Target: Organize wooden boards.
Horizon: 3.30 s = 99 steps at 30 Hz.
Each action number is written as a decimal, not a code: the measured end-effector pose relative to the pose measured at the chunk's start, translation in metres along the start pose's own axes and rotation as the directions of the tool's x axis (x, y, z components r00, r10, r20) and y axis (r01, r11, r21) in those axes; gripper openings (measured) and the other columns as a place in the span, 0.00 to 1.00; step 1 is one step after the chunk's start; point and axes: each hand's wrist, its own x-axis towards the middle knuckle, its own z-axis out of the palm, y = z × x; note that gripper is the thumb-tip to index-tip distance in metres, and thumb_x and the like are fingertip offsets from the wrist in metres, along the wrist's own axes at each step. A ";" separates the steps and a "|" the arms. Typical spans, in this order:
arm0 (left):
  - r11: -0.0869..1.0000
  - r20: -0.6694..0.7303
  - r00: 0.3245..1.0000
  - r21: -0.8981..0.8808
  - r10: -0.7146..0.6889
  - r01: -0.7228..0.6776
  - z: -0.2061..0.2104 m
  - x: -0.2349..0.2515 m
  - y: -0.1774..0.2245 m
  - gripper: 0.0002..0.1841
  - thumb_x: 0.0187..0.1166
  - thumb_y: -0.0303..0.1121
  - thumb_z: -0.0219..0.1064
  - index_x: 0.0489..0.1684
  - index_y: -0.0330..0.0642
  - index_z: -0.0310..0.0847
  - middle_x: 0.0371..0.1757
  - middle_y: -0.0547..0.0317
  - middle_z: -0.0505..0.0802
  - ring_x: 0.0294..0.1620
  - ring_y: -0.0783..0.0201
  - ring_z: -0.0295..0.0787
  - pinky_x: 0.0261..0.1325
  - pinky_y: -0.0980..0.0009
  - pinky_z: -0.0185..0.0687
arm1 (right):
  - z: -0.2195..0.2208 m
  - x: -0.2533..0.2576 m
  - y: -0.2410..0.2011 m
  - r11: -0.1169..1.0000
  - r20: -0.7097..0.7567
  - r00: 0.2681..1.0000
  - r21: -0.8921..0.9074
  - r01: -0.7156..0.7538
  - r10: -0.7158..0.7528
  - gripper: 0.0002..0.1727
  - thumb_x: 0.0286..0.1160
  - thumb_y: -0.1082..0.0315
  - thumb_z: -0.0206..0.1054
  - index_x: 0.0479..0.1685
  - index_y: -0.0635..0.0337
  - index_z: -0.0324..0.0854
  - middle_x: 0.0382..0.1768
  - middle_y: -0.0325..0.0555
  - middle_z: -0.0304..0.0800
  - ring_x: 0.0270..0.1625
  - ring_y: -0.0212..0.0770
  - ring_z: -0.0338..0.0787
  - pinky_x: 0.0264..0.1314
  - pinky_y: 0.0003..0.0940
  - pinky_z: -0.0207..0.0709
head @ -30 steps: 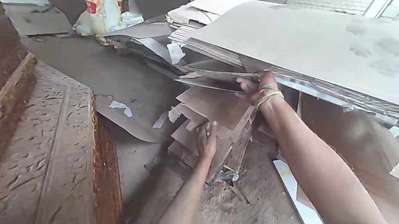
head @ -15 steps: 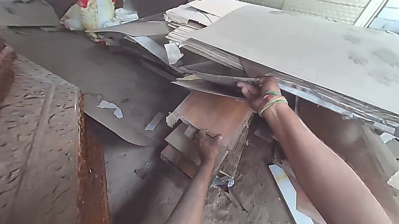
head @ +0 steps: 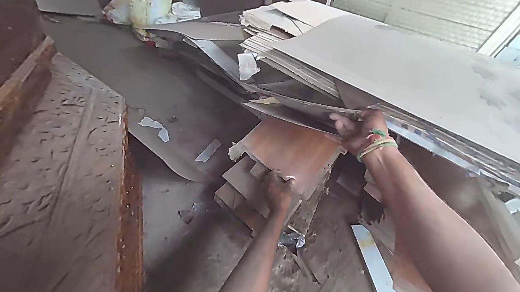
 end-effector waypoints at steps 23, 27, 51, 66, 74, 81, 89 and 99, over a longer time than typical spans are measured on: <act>0.989 0.101 0.994 -0.140 -0.033 0.047 -0.023 -0.002 0.007 0.24 0.69 0.36 0.77 0.67 0.47 0.83 0.58 0.53 0.91 0.63 0.55 0.86 0.71 0.52 0.79 | 0.003 -0.002 0.004 0.996 0.000 0.997 -0.037 0.080 -0.080 0.32 0.88 0.36 0.39 0.78 0.47 0.60 0.55 0.54 0.91 0.50 0.58 0.93 0.52 0.62 0.87; 0.998 0.102 0.994 -0.038 -0.036 0.040 -0.031 -0.007 0.020 0.22 0.69 0.40 0.74 0.64 0.47 0.85 0.61 0.51 0.91 0.67 0.52 0.85 0.74 0.47 0.76 | -0.002 0.012 0.004 0.998 0.010 0.998 -0.002 0.067 -0.067 0.30 0.88 0.40 0.48 0.79 0.49 0.62 0.58 0.55 0.91 0.53 0.59 0.94 0.54 0.65 0.87; 0.978 0.159 0.966 0.062 -0.205 0.197 -0.089 -0.012 0.097 0.16 0.66 0.47 0.74 0.48 0.53 0.90 0.47 0.56 0.95 0.52 0.53 0.93 0.49 0.42 0.86 | 0.001 -0.005 0.010 0.993 -0.001 0.997 -0.084 0.081 -0.081 0.33 0.88 0.34 0.35 0.76 0.46 0.63 0.54 0.50 0.91 0.46 0.53 0.93 0.50 0.61 0.87; 0.741 0.109 0.989 -0.656 -0.098 0.146 -0.069 -0.032 0.109 0.33 0.83 0.62 0.58 0.71 0.43 0.76 0.53 0.48 0.91 0.51 0.54 0.90 0.56 0.46 0.88 | 0.000 -0.014 0.023 0.989 -0.055 0.996 -0.135 0.057 -0.065 0.22 0.88 0.48 0.40 0.59 0.50 0.74 0.39 0.46 0.92 0.33 0.45 0.89 0.41 0.54 0.84; 0.796 0.138 0.983 -0.578 -0.123 0.181 -0.078 -0.032 0.129 0.44 0.64 0.53 0.81 0.79 0.42 0.65 0.58 0.46 0.91 0.60 0.53 0.90 0.62 0.48 0.87 | -0.007 -0.012 0.013 0.946 -0.058 0.998 -0.324 -0.005 -0.014 0.23 0.89 0.49 0.40 0.66 0.44 0.78 0.53 0.39 0.95 0.52 0.47 0.95 0.48 0.60 0.84; 0.886 0.119 0.976 -0.409 -0.184 0.217 -0.060 -0.027 0.101 0.25 0.76 0.34 0.70 0.72 0.38 0.71 0.61 0.43 0.90 0.64 0.51 0.89 0.66 0.48 0.85 | -0.006 -0.008 0.010 0.995 -0.011 1.000 -0.104 -0.006 0.004 0.24 0.91 0.51 0.41 0.73 0.52 0.70 0.54 0.49 0.93 0.49 0.47 0.95 0.54 0.47 0.88; 0.640 0.295 0.916 -0.655 -0.272 0.401 -0.017 -0.013 0.044 0.20 0.75 0.25 0.72 0.64 0.36 0.75 0.57 0.39 0.88 0.51 0.48 0.91 0.48 0.48 0.92 | -0.004 0.003 0.016 0.995 -0.007 0.996 0.058 0.087 -0.087 0.21 0.89 0.55 0.43 0.63 0.59 0.73 0.45 0.55 0.93 0.42 0.49 0.94 0.51 0.48 0.87; 0.552 0.403 0.879 -0.686 -0.253 0.474 -0.012 -0.017 0.027 0.23 0.81 0.30 0.70 0.73 0.43 0.69 0.59 0.41 0.86 0.44 0.50 0.88 0.41 0.53 0.89 | -0.001 0.003 0.017 0.987 -0.030 0.993 0.113 0.118 -0.116 0.22 0.90 0.52 0.40 0.60 0.58 0.71 0.43 0.55 0.93 0.40 0.48 0.94 0.49 0.47 0.87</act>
